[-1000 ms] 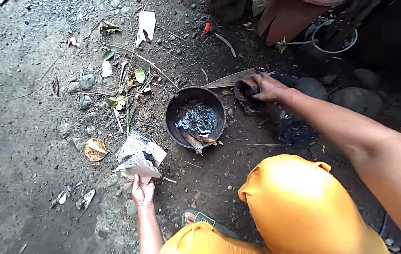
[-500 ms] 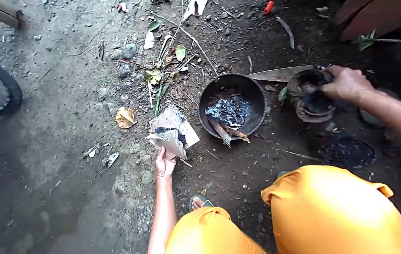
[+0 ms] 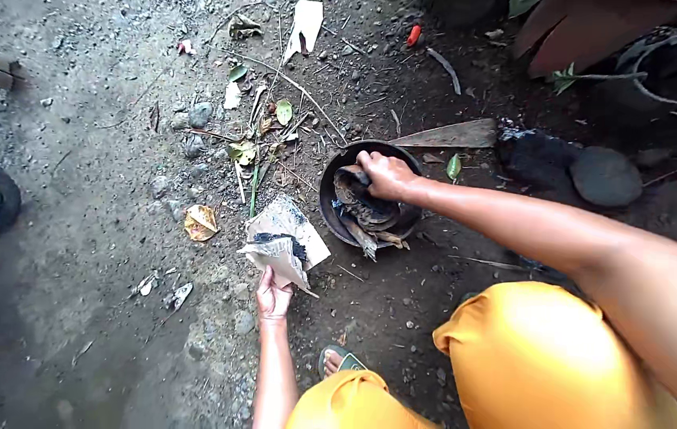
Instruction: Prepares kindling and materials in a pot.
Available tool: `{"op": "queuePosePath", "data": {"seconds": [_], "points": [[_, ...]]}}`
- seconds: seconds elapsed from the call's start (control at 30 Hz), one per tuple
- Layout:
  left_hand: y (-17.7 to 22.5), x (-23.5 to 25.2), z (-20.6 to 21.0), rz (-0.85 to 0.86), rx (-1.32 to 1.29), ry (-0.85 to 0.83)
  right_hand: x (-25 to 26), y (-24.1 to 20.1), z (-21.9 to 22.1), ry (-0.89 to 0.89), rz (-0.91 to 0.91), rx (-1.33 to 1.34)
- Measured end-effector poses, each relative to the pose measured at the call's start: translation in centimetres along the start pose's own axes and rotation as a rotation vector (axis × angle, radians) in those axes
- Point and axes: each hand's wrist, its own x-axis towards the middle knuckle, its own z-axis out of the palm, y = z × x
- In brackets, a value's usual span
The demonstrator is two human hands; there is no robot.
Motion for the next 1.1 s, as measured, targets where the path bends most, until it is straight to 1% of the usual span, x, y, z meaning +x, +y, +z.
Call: {"op": "queuePosePath", "data": {"seconds": [0.1,0.27,0.33,0.4,0.47,0.57,0.67,0.73,0.77,0.83,0.87,0.93,1.0,1.07,1.1], "points": [[0.1,-0.8,-1.0,-0.001,-0.019,0.018,2.0,1.5,2.5,-0.003,0.006,0.084],[0.0,-0.8,-2.3,-0.002,0.004,0.044,2.9,2.6,2.7,-0.026,0.008,0.193],[0.1,-0.3,-2.1,0.000,0.006,0.041,3.3,2.7,2.8,0.000,0.019,0.281],[0.1,0.1,-1.6,0.004,0.003,0.032,3.7,2.7,2.8,-0.037,0.007,0.319],[0.2,0.3,-0.8,0.004,0.011,0.032,3.6,2.3,2.1,-0.069,-0.004,0.270],[0.0,0.2,-0.7,-0.010,0.012,0.017,3.0,2.2,0.7,-0.010,-0.017,0.140],[0.0,0.2,-0.9,-0.010,-0.009,0.008,2.4,2.6,0.1,-0.035,0.007,0.073],[0.0,0.2,-1.1,-0.007,-0.011,0.017,2.3,2.9,0.5,-0.084,-0.039,0.111],[0.1,0.1,-1.2,-0.009,-0.006,0.019,2.0,2.8,0.8,-0.138,-0.088,0.139],[0.2,0.0,-1.1,-0.013,0.000,0.032,1.4,2.0,0.7,-0.325,-0.143,0.159],[0.3,0.0,-1.0,-0.011,0.003,0.036,1.3,1.7,0.4,-0.391,-0.140,0.166],[0.4,-0.1,-0.9,-0.008,0.003,0.040,1.4,1.6,-0.1,-0.399,-0.093,0.239],[0.3,-0.1,-0.9,-0.008,0.001,0.044,1.7,1.6,-0.4,-0.350,0.020,0.351],[0.3,0.1,-1.0,-0.010,0.002,0.034,2.7,2.1,0.4,-0.258,0.134,0.494],[0.3,0.1,-1.1,-0.011,0.000,0.028,3.5,2.5,1.1,-0.198,0.163,0.486]]}}
